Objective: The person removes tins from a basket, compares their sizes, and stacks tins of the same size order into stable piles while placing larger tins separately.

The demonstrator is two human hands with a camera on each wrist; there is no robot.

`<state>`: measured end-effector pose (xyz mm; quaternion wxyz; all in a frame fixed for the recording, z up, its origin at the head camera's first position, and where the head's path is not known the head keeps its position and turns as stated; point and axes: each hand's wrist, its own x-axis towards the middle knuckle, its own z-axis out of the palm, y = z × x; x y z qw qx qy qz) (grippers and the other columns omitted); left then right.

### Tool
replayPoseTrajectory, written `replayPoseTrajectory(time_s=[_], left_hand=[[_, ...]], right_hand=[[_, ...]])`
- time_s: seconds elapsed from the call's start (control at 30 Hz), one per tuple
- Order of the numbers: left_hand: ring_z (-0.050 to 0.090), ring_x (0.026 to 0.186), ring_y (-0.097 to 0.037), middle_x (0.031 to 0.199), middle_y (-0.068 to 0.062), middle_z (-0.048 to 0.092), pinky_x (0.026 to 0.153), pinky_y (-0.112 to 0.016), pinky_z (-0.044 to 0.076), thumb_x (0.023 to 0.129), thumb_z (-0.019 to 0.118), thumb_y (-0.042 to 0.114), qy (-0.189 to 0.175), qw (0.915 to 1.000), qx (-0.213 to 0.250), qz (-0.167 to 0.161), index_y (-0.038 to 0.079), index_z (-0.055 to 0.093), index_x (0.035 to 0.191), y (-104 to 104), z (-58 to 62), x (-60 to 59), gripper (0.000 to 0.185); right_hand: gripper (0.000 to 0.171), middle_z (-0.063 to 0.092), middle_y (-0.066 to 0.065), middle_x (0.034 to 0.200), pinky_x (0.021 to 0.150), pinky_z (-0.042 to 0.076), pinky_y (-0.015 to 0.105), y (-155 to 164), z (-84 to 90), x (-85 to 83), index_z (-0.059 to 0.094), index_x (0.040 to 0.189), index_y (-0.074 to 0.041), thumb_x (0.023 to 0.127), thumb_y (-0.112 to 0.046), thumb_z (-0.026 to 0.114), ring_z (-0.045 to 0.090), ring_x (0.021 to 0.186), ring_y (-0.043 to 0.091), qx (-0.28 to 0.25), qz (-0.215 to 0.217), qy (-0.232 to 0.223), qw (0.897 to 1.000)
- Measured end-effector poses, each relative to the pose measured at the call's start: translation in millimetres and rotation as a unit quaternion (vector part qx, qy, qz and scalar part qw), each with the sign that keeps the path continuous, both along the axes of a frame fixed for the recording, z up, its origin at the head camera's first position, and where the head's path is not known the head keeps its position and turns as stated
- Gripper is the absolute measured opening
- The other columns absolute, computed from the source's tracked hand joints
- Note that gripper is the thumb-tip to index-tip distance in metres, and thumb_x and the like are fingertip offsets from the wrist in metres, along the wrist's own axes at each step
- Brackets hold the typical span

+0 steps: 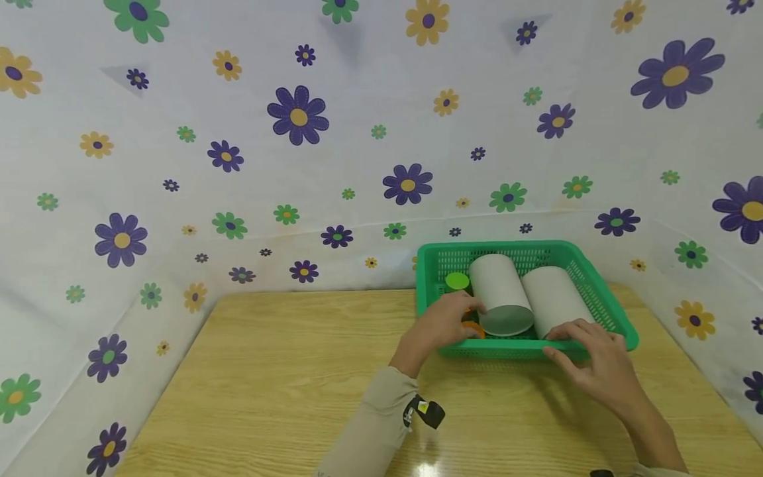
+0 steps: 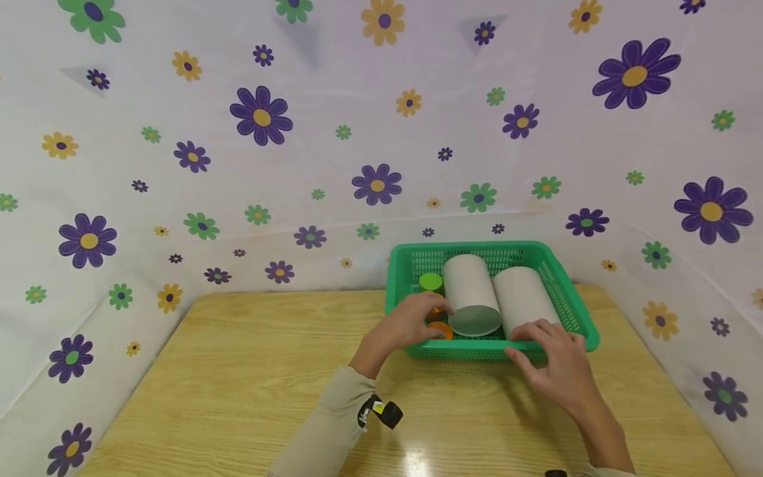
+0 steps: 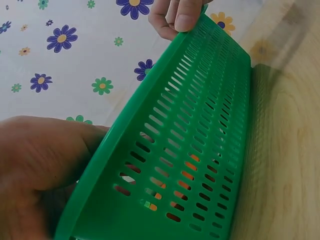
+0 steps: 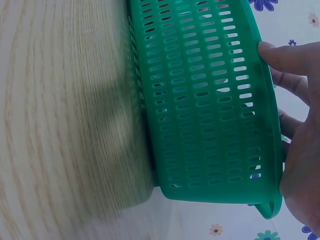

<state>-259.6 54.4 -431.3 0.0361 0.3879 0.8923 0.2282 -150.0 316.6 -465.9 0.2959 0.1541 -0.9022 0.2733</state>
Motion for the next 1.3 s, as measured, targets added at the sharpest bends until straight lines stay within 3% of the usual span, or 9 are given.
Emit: replayPoseTrajectory(time_s=[0.3,0.57,0.7,1.0,1.17,1.3], left_hand=[[0.061,0.098,-0.013,0.115,0.0,0.069,0.081,-0.019,0.048,0.089,0.083,0.023,-0.022,0.9994,-0.025,0.009,0.012,0.07,0.115,12.5,-5.5,-11.4,0.031],[0.064,0.11,-0.021,0.118,-0.003,0.071,0.09,-0.017,0.049,0.091,0.075,0.0,-0.017,0.9969,-0.045,-0.062,0.009,0.074,0.12,16.3,-7.3,-24.4,0.03],[0.062,0.114,-0.018,0.122,-0.003,0.07,0.096,-0.018,0.047,0.092,0.068,-0.01,-0.009,0.9947,-0.073,-0.071,0.011,0.075,0.123,17.6,-10.4,-27.7,0.038],[0.056,0.122,-0.012,0.129,0.004,0.066,0.1,-0.02,0.046,0.092,0.065,-0.014,-0.047,0.9903,-0.122,-0.048,0.019,0.072,0.127,20.8,-14.3,-29.9,0.049],[0.057,0.118,-0.012,0.125,0.004,0.067,0.099,-0.021,0.047,0.092,0.065,-0.014,-0.023,0.9882,-0.14,-0.057,0.019,0.073,0.124,21.9,-13.8,-30.4,0.047],[0.055,0.113,-0.013,0.125,0.003,0.063,0.091,-0.025,0.05,0.094,0.069,-0.006,-0.002,0.9851,-0.166,-0.046,0.023,0.074,0.122,21.5,-10.3,-28.9,0.041]], right_hand=[[0.026,0.068,-0.004,0.096,0.078,0.029,0.051,0.8,-2.8,0.1,0.071,0.094,-0.02,0.076,-0.012,0.088,0.059,0.096,0.026,-0.006,-0.001,0.006,1.0],[0.025,0.068,-0.004,0.097,0.079,0.029,0.051,3.2,-2.2,-2.4,0.072,0.095,-0.018,0.076,-0.012,0.088,0.059,0.096,0.025,-0.005,-0.003,0.012,1.0],[0.025,0.068,-0.003,0.097,0.079,0.029,0.052,2.3,-3.7,-2.4,0.072,0.094,-0.018,0.076,-0.012,0.088,0.06,0.097,0.028,-0.01,-0.002,0.013,1.0],[0.024,0.068,-0.005,0.097,0.08,0.03,0.053,3.4,-3.8,-2.3,0.072,0.095,-0.018,0.077,-0.014,0.088,0.06,0.096,0.026,-0.008,-0.001,0.012,1.0],[0.024,0.067,-0.006,0.096,0.079,0.03,0.052,3.1,-2.4,-2.1,0.071,0.094,-0.02,0.078,-0.014,0.088,0.061,0.096,0.025,-0.007,0.001,0.01,1.0],[0.024,0.067,-0.006,0.096,0.079,0.031,0.051,3.6,-3.0,-2.3,0.071,0.094,-0.022,0.078,-0.015,0.088,0.062,0.096,0.026,-0.004,0.002,0.006,1.0]])
